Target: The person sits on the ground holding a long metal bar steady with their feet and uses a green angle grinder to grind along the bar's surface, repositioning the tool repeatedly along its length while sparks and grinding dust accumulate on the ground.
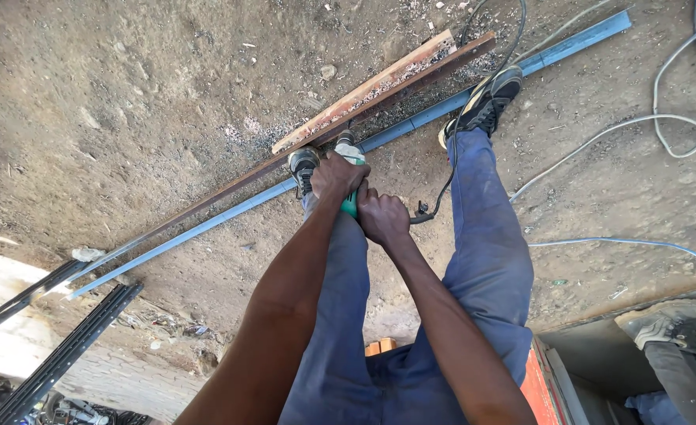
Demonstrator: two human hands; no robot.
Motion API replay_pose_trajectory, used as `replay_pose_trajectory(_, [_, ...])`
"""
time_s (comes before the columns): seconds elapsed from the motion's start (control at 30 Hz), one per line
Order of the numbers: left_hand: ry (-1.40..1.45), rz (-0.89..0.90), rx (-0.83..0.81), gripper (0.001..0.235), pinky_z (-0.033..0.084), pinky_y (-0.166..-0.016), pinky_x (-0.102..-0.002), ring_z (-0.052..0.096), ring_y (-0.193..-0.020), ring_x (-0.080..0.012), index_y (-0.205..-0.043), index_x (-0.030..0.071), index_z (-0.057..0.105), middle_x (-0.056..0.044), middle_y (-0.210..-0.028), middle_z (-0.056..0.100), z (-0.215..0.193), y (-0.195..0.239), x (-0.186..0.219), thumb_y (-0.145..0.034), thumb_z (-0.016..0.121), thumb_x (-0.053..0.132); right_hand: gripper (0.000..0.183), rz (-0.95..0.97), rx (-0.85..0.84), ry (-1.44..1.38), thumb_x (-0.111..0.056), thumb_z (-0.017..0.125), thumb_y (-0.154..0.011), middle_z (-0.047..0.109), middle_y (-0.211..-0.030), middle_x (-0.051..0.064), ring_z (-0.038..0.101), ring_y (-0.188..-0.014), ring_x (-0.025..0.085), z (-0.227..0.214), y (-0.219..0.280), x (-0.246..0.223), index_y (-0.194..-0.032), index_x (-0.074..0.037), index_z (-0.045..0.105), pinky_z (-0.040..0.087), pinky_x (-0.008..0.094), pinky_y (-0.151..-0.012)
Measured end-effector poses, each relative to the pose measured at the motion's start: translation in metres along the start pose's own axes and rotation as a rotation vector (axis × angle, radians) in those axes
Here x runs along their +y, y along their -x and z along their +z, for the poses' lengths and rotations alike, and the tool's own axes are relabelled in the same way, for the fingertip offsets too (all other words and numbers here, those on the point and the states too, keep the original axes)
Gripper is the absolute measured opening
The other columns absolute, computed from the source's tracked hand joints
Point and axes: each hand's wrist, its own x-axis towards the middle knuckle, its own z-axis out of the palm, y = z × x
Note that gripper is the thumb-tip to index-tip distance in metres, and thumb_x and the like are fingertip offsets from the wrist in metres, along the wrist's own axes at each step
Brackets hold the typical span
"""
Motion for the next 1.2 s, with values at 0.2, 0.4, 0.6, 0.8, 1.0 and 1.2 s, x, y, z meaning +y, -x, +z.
replay_pose_trajectory(0.2, [-0.004,-0.011,0.004,0.086,0.054,-0.100,-0.051,0.062,-0.127,-0.0353,-0.134,0.008,0.053,-0.011,-0.133,0.067,0.006,-0.005,-0.005,-0.068,0.071,0.059,0.053,-0.004,0.004,-0.011,-0.015,0.049,-0.084,0.063,-0.073,0.007,0.074,-0.061,0.033,0.010,0.001,-0.002,-0.129,0.010,0.060,0.059,0.046,-0.053])
replay_pose_trajectory(0.4, [0.004,0.000,0.007,0.087,0.054,-0.099,-0.052,0.063,-0.126,-0.0370,-0.134,0.006,0.053,-0.014,-0.132,0.068,0.005,-0.008,-0.006,-0.067,0.072,0.058,0.054,-0.011,0.007,0.005,-0.014,0.049,-0.084,0.064,-0.075,0.008,0.074,-0.062,0.033,0.009,0.002,-0.001,-0.131,0.010,0.060,0.059,0.047,-0.054])
replay_pose_trajectory(0.6, [-0.026,-0.005,0.015,0.086,0.054,-0.100,-0.050,0.064,-0.126,-0.0337,-0.132,0.008,0.055,-0.011,-0.131,0.068,0.007,-0.008,-0.006,-0.065,0.072,0.060,0.053,-0.021,-0.022,0.004,-0.014,0.049,-0.084,0.064,-0.075,0.006,0.074,-0.062,0.031,0.005,0.000,-0.001,-0.130,0.011,0.059,0.059,0.045,-0.054])
replay_pose_trajectory(0.8, [-0.058,0.007,0.003,0.081,0.053,-0.102,-0.049,0.063,-0.127,-0.0340,-0.131,0.009,0.054,-0.011,-0.132,0.067,0.000,0.000,-0.001,-0.066,0.072,0.056,0.056,-0.007,-0.055,-0.035,-0.013,0.047,-0.085,0.064,-0.075,0.009,0.075,-0.064,0.033,0.010,0.000,0.000,-0.134,0.013,0.055,0.059,0.046,-0.055])
replay_pose_trajectory(1.0, [-0.022,0.017,0.000,0.081,0.052,-0.102,-0.052,0.062,-0.127,-0.0363,-0.130,0.006,0.054,-0.014,-0.132,0.067,-0.004,0.002,0.000,-0.066,0.072,0.054,0.057,-0.001,-0.055,-0.040,-0.013,0.047,-0.084,0.065,-0.077,0.010,0.075,-0.065,0.035,0.007,0.000,-0.002,-0.134,0.014,0.054,0.060,0.048,-0.056])
replay_pose_trajectory(1.2, [-0.017,0.028,0.007,0.081,0.052,-0.103,-0.050,0.063,-0.127,-0.0363,-0.129,0.006,0.054,-0.014,-0.133,0.067,-0.004,0.007,0.000,-0.066,0.071,0.053,0.056,0.005,-0.061,-0.033,-0.012,0.047,-0.085,0.066,-0.079,0.010,0.075,-0.065,0.035,0.008,0.003,-0.003,-0.135,0.013,0.054,0.060,0.049,-0.057])
